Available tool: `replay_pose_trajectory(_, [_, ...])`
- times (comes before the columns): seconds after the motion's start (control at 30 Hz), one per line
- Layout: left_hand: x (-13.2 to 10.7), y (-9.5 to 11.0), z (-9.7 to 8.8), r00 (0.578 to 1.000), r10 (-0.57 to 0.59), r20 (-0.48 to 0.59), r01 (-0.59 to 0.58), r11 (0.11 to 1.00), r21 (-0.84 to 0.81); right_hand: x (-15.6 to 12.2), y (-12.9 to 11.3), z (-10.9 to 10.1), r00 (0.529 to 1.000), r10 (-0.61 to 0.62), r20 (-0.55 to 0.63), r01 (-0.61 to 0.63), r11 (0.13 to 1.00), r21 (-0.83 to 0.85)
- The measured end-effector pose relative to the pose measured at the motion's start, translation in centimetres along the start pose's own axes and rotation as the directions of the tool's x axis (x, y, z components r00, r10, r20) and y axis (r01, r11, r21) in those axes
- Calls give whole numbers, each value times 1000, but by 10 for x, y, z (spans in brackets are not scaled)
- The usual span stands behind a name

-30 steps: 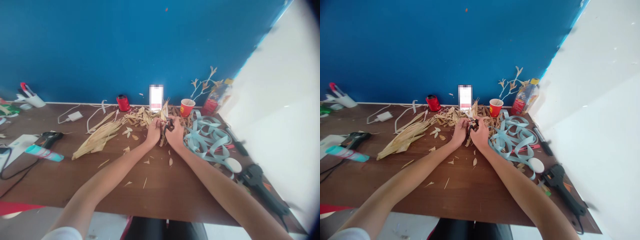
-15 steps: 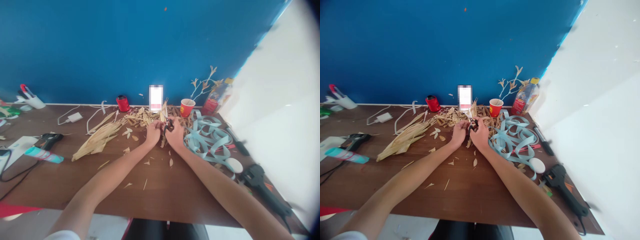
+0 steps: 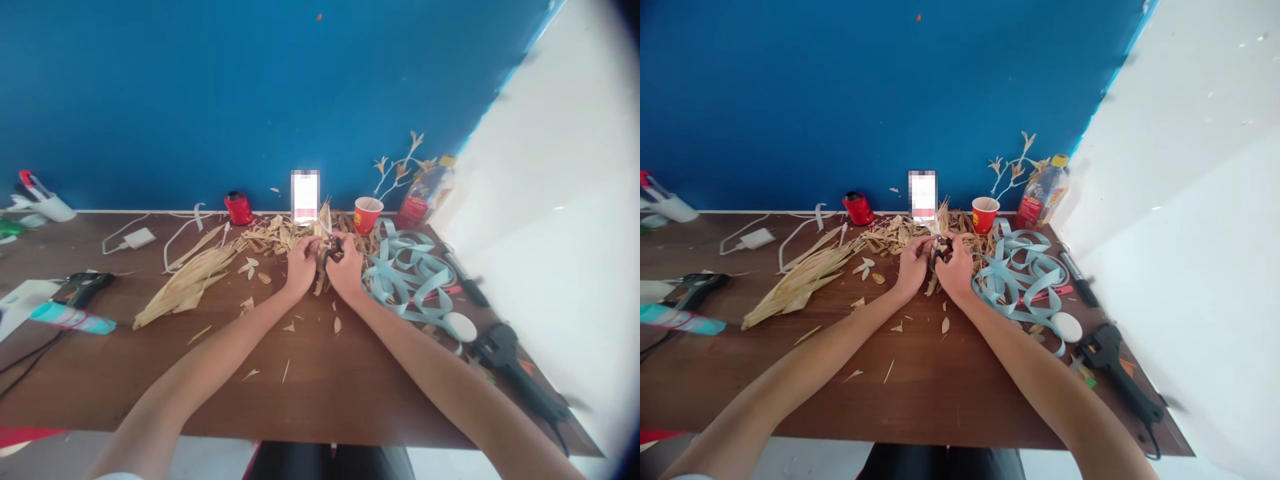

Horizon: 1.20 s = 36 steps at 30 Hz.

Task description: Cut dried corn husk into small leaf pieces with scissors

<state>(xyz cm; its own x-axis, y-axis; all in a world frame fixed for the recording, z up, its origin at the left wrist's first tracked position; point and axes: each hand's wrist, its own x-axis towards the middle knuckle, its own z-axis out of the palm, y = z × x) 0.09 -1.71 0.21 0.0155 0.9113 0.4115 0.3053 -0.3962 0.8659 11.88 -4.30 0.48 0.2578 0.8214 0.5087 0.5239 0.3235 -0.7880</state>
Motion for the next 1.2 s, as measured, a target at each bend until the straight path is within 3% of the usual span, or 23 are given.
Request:
replay_pose_trajectory(0.33, [-5, -6, 0, 991, -132, -3, 131, 985, -111, -1, 3, 1, 1000, -22, -20, 22, 1000, 19])
replay_pose_trajectory(0.47, [-8, -3, 1, 998, -46, 31, 47, 999, -23, -2, 3, 1, 1000, -2, -31, 3, 1000, 29])
replay_pose_trajectory(0.57, [-1, 4, -10, 988, -37, 149, 45, 998, -52, -3, 2, 0, 999, -16, -52, 16, 1000, 7])
replay_pose_trajectory(0.67, [17, 14, -39, 908, -32, 417, 53, 998, -38, -3, 3, 0, 997, -51, -55, 49, 998, -38])
replay_pose_trajectory(0.77, [37, 20, -82, 864, -42, 501, -5, 996, 93, -3, 4, 1, 995, -66, -71, 61, 995, -73])
replay_pose_trajectory(0.9, [59, 8, -132, 745, -161, 648, -46, 956, 290, -3, 4, 1, 994, -74, -79, 69, 995, -67])
replay_pose_trajectory(1.0, [71, -7, -151, 573, -337, 747, -93, 879, 468, -3, 2, 0, 993, -94, -71, 88, 993, -82])
replay_pose_trajectory(1.07, [77, -12, -157, 505, -420, 754, -88, 844, 530, -4, 2, 1, 992, -108, -66, 102, 990, -97])
replay_pose_trajectory(1.13, [81, -9, -159, 527, -426, 735, -70, 841, 537, -4, 3, 1, 992, -113, -58, 107, 989, -100])
replay_pose_trajectory(1.2, [84, -2, -160, 612, -387, 689, -59, 847, 528, -5, 3, 2, 993, -112, -46, 107, 990, -92])
